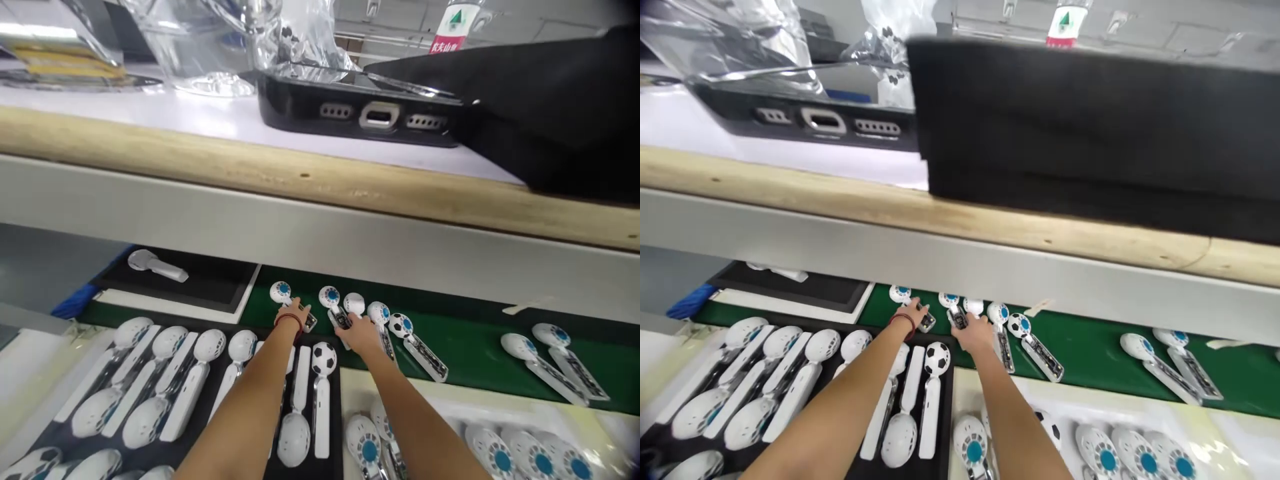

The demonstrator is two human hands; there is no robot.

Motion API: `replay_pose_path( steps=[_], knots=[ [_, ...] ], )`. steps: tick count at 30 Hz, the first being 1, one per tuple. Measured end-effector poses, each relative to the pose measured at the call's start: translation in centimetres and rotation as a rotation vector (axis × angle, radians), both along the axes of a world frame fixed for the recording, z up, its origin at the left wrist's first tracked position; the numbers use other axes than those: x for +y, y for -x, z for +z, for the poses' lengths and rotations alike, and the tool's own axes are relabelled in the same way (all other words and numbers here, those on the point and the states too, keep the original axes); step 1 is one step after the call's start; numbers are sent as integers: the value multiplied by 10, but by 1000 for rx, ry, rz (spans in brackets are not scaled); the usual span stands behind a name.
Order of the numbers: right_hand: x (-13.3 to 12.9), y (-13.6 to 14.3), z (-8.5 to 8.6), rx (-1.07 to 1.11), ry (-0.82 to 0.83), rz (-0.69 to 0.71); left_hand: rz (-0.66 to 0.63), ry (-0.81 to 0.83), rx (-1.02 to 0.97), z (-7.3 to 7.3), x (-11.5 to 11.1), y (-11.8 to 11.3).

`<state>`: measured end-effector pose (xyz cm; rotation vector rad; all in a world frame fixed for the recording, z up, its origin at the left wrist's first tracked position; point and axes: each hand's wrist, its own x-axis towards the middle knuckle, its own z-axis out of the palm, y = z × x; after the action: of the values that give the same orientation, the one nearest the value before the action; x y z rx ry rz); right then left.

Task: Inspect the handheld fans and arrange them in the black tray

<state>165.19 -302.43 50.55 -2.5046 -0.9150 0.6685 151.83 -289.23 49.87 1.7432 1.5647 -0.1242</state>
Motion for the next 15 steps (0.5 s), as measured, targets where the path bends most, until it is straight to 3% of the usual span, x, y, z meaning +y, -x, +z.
replay_pose_path(
  steps=[4,8,10,13,14,15],
  knots=[
    [-48,0,41,-67,-90,-32,182,-36,-127,11,-1,5],
    [-156,-4,74,-121,-109,-174,248,-40,-375,48,-16,16],
    [-222,-5,76,-94,-84,-342,224,47,-546,74,-39,30],
    [-312,-2,66,29,-63,-569,186,263,-759,108,-90,69],
    [-336,0,62,57,-52,-627,184,371,-823,114,-109,86],
    [-356,3,59,67,-36,-677,269,553,-905,117,-127,102]
  ],
)
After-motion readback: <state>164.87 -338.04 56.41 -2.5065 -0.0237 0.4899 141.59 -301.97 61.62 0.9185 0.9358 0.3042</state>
